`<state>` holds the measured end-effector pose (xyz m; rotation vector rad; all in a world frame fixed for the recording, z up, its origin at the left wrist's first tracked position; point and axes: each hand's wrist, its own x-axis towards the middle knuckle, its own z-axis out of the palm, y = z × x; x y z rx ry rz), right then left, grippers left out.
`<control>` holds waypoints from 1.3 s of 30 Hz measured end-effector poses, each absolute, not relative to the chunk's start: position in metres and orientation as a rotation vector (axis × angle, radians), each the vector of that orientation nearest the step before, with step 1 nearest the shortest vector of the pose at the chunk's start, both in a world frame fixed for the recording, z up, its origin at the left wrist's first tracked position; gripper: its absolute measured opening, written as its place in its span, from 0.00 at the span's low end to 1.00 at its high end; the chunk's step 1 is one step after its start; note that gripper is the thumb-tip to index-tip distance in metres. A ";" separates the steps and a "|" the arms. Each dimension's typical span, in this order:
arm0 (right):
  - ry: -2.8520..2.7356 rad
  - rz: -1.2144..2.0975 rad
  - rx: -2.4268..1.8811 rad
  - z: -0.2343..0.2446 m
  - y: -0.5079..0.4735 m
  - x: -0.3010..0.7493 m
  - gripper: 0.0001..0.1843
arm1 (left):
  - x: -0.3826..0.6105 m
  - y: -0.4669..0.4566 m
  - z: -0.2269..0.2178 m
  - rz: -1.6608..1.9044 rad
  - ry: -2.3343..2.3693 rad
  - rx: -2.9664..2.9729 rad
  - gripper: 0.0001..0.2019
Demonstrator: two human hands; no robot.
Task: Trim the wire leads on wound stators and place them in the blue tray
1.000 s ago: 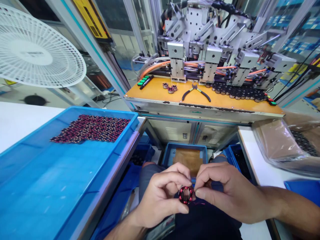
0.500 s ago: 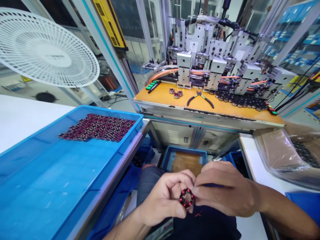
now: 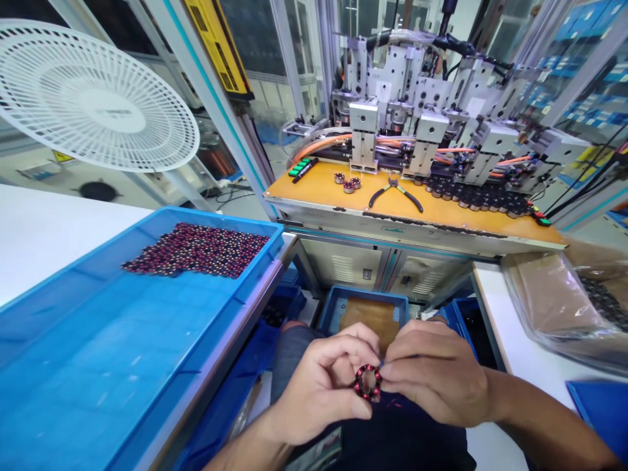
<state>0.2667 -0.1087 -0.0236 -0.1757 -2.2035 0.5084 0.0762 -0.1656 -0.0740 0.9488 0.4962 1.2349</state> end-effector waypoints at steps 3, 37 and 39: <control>-2.154 0.563 -0.290 -0.029 -0.114 0.265 0.03 | 0.076 -0.164 -0.074 1.336 0.583 1.119 0.14; -2.095 0.231 -0.532 -0.032 -0.140 0.264 0.10 | 0.080 -0.166 -0.084 1.104 0.418 0.749 0.19; -2.190 0.183 -0.471 -0.023 -0.137 0.263 0.12 | 0.080 -0.167 -0.086 0.927 0.480 0.768 0.21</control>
